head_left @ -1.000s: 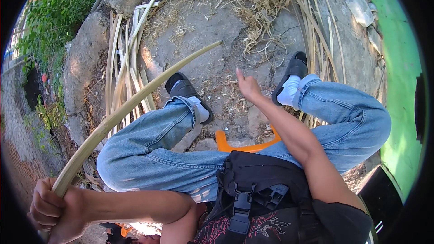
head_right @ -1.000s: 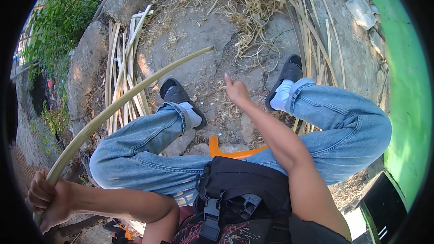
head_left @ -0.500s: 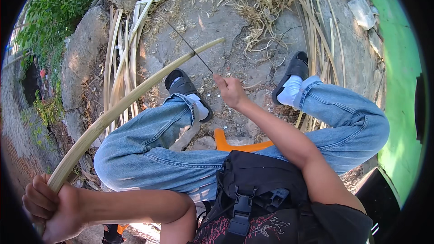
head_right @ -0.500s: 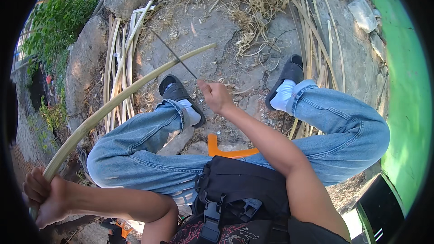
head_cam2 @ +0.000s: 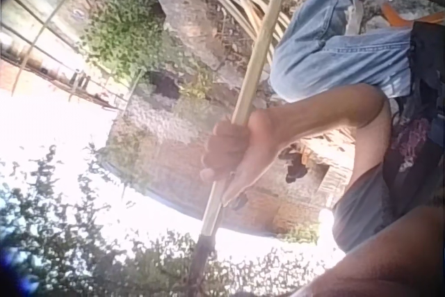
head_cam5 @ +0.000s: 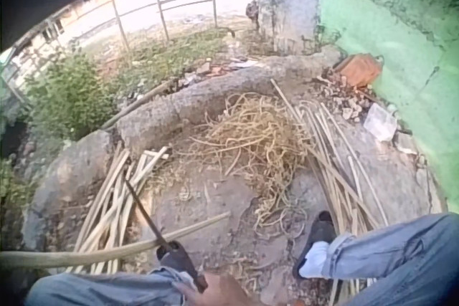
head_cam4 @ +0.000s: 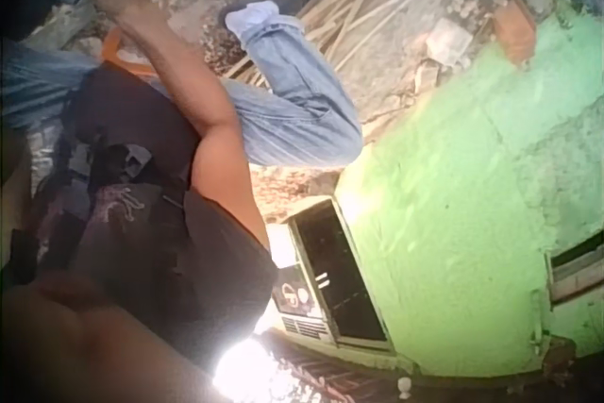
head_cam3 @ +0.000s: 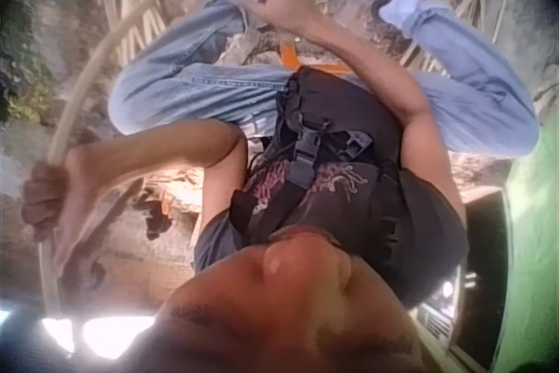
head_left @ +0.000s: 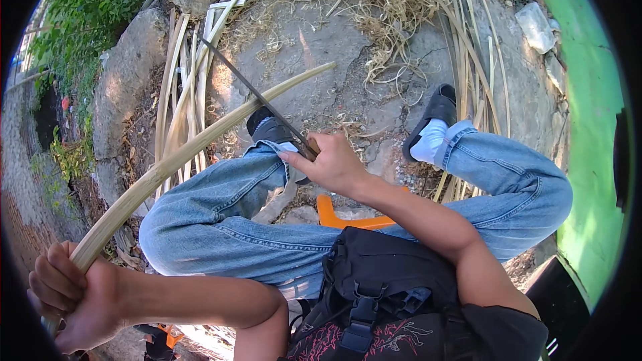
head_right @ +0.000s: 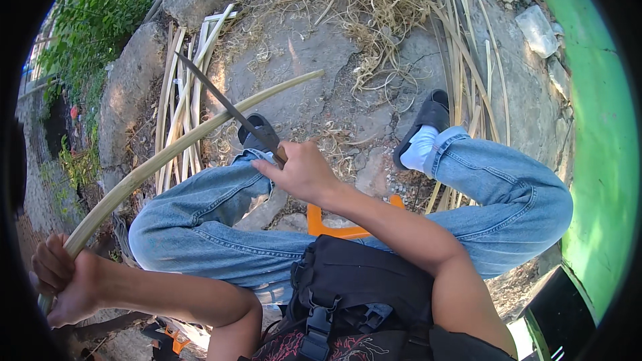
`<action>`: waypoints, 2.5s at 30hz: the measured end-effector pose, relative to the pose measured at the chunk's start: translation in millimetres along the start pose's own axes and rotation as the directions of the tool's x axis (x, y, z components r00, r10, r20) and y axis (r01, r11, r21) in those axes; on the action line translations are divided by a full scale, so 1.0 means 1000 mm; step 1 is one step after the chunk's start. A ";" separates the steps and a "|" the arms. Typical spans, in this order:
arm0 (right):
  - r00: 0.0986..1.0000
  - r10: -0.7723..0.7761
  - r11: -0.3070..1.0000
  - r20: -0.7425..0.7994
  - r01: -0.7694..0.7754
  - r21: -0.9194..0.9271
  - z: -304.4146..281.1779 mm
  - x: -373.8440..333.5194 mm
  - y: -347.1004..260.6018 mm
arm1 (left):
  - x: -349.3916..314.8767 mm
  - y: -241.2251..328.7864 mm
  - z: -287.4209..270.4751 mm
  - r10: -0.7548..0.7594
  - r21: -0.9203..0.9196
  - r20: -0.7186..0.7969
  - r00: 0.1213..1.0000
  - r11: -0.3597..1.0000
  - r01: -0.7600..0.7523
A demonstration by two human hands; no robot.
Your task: The person shaves a piece of bamboo using a machete, removing thin layers while holding the bamboo strip with their other hand.
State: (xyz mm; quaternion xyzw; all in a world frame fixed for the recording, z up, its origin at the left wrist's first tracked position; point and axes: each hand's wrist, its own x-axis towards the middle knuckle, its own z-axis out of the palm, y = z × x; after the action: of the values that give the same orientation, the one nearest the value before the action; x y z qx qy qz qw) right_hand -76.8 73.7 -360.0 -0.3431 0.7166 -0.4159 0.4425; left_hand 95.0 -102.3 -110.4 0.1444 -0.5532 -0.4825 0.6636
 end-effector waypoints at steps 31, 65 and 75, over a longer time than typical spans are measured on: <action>0.975 0.188 0.943 -0.116 -0.212 -0.256 -0.090 -0.040 -0.012 | -0.006 -0.014 -0.005 -0.044 -0.224 0.077 0.996 0.973 0.061; 0.993 -0.057 0.997 0.108 0.051 0.057 -0.037 -0.068 -0.033 | -0.013 0.044 0.004 0.201 -0.126 -0.191 0.961 0.966 -0.227; 0.912 -0.248 0.968 0.327 0.248 0.042 -0.028 -0.118 -0.087 | -0.042 0.112 0.008 0.158 -0.123 -0.248 0.956 0.973 -0.193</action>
State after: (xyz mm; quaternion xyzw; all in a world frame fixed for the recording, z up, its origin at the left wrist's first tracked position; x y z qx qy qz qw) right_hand -47.8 146.9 -233.7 -0.4957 0.5834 -0.4054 0.4996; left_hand 145.4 -11.0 -51.4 0.1018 -0.4441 -0.4401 0.7738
